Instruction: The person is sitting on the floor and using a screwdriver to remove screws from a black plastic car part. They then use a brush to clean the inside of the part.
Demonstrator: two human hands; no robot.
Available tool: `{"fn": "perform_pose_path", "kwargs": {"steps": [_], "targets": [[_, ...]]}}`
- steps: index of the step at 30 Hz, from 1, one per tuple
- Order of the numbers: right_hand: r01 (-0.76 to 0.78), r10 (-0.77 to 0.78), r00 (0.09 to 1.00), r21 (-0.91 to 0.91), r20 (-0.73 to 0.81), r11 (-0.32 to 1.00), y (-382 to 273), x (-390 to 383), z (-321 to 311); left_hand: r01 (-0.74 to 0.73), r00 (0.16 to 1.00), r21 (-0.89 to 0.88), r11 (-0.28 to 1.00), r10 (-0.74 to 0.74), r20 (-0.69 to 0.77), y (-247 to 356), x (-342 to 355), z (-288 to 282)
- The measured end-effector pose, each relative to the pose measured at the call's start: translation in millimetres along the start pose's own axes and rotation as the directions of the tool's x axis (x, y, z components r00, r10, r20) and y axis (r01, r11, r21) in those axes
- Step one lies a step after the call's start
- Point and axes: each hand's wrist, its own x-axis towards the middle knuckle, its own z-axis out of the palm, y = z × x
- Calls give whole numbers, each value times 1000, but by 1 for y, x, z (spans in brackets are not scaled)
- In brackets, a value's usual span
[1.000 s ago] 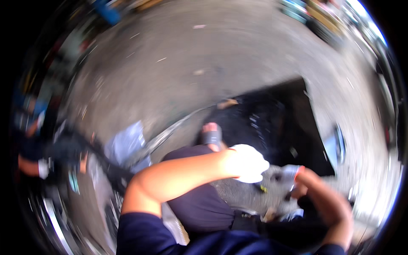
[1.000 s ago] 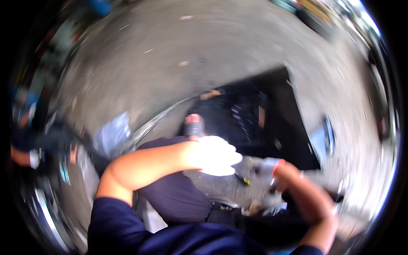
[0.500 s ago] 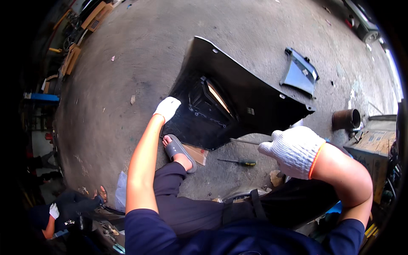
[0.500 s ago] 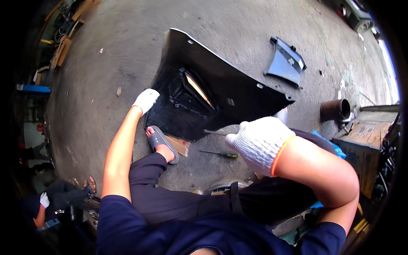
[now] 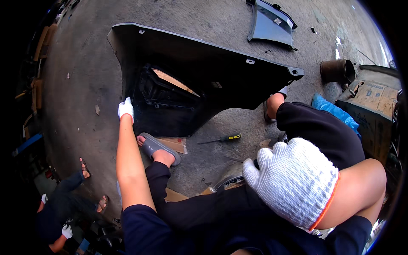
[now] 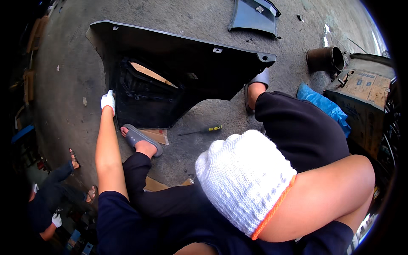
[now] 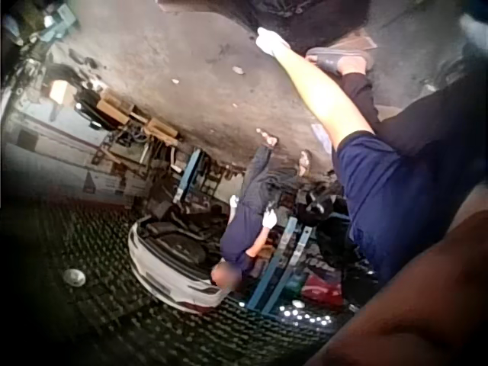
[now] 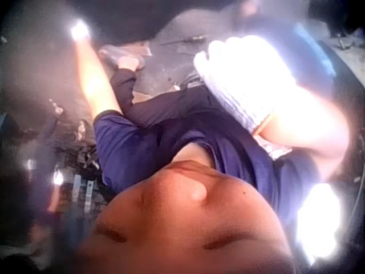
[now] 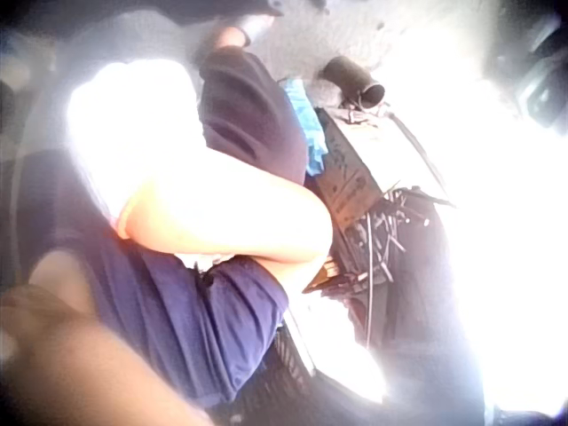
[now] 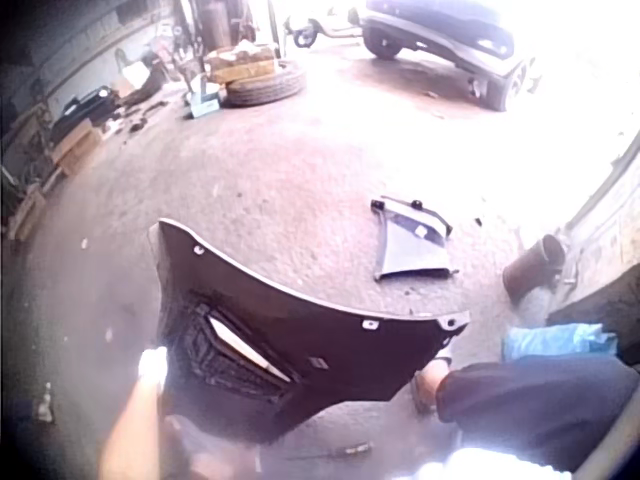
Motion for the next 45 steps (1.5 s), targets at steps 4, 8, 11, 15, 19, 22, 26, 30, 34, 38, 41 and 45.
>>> {"fn": "perform_pose_path", "kwargs": {"steps": [4, 8, 11, 15, 19, 22, 26, 30, 34, 38, 41, 45], "targets": [[-6, 6, 1000, -57, 11, 998, 11, 11, -3, 54, 999, 162, 985, -52, -12, -10, 3, 1], [-21, 24, 994, -35, 108, 999, 34, 16, -2, 48, 999, 236, 971, -44, -19, 14, -17, 13], [-45, 50, 993, -43, 103, 998, 40, 24, 1, 22, 999, 172, 985, -15, -41, 4, -35, 21], [-38, 38, 995, -5, 92, 999, 40, 34, 5, -63, 957, 195, 979, 114, -266, 7, -80, 37], [-141, 87, 920, 113, 382, 984, 42, 89, 54, -111, 886, 129, 985, 157, -436, 4, -142, 60], [-87, 23, 899, 127, 437, 988, 74, 170, 145, -45, 995, 342, 939, 74, -72, 24, -193, 68], [-18, 6, 997, 154, 74, 988, 92, 253, 214, -585, 693, 628, 513, -86, 716, 46, -203, 2], [-190, 146, 915, -83, -375, 978, 82, 263, 259, -663, 740, 620, 419, 239, 629, 130, -271, -102], [-137, 114, 977, -121, -182, 983, 46, 230, 277, -859, 511, 434, 272, 525, 681, 188, -366, -181], [-315, 306, 946, -73, -109, 946, 48, 253, 338, -936, 323, 324, 140, 709, 627, 195, -449, -195], [-246, 238, 968, -108, -82, 963, 47, 254, 335, -950, 308, 262, 169, 650, 695, 165, -479, -170], [-78, 75, 975, 7, 209, 997, 61, 236, 302, -965, 224, 151, 213, 379, 898, 128, -466, -139]]}}
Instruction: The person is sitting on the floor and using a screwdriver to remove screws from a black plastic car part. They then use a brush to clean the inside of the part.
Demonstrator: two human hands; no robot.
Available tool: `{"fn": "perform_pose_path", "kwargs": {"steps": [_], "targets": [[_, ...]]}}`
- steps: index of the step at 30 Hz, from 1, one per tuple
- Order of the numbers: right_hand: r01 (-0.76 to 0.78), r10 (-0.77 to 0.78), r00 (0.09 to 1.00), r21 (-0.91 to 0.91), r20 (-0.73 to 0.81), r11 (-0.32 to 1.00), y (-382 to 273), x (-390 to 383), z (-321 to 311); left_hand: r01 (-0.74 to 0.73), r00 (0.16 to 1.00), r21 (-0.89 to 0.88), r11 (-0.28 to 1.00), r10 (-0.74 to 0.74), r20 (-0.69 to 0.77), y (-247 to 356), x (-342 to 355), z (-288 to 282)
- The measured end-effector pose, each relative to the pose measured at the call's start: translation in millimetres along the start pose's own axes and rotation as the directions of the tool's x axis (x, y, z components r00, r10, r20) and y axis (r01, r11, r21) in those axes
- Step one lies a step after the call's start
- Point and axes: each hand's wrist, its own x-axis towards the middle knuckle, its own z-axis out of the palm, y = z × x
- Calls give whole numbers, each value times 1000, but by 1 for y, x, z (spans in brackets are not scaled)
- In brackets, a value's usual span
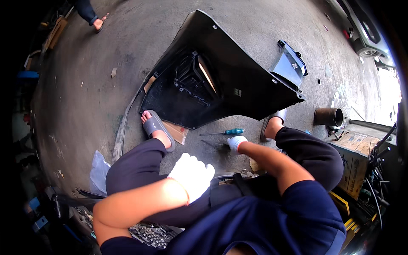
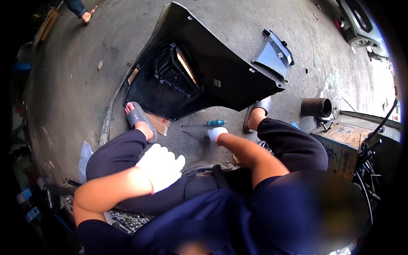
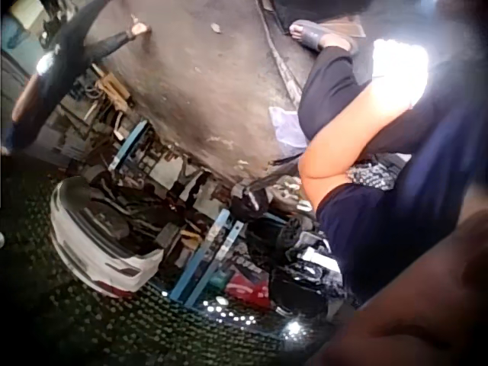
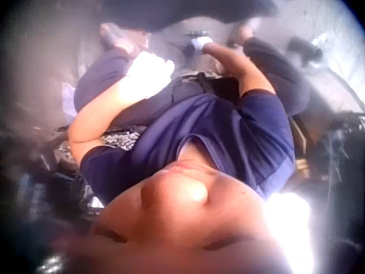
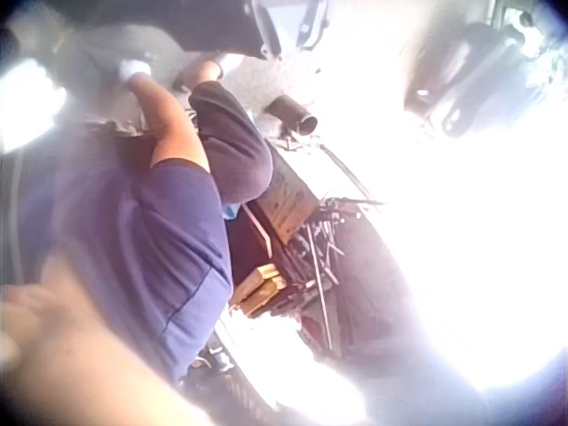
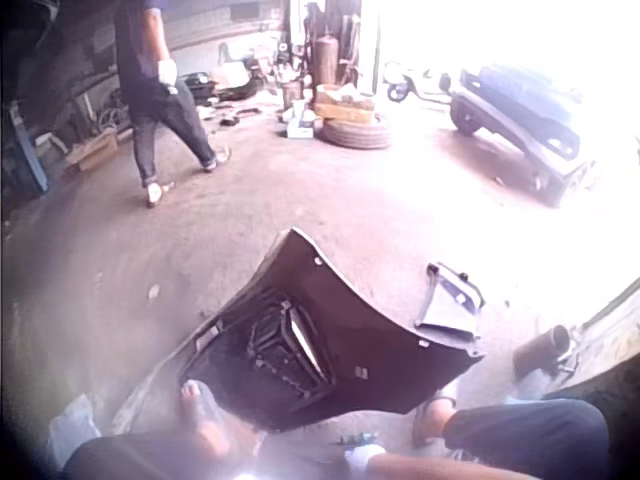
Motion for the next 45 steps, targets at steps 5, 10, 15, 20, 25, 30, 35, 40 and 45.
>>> {"fn": "perform_pose_path", "kwargs": {"steps": [5, 10, 15, 20, 25, 30, 35, 40, 45], "targets": [[179, -182, 957, -34, -225, 983, -30, -91, -124, 78, 967, 71, 994, -92, 238, -14, 5, -9], [124, -110, 914, 10, -391, 992, -7, -153, -231, -36, 988, 48, 998, 29, 152, 9, 7, -19], [41, 26, 875, 128, -483, 991, 20, -149, -268, -44, 990, 103, 994, 30, 135, 11, 7, -31], [22, 25, 937, 130, -349, 991, 33, -122, -258, 33, 977, 84, 996, -50, 207, -9, 21, -37], [17, -36, 944, -61, -329, 998, 34, -107, -258, 61, 957, 49, 997, -72, 281, -21, 23, -30], [24, -34, 936, -35, -350, 999, 50, -112, -253, 43, 995, 3, 999, -43, 88, -25, 26, -17], [72, -68, 906, -5, -417, 997, 56, -106, -246, 7, 995, 43, 999, -11, 98, -22, 25, -18], [76, -58, 887, 21, -458, 997, 60, -105, -242, 6, 999, 40, 999, -7, 38, -22, 30, -24], [109, -89, 874, 15, -479, 994, 57, -100, -240, -6, 999, 71, 997, 9, -46, -26, 31, -5]]}}
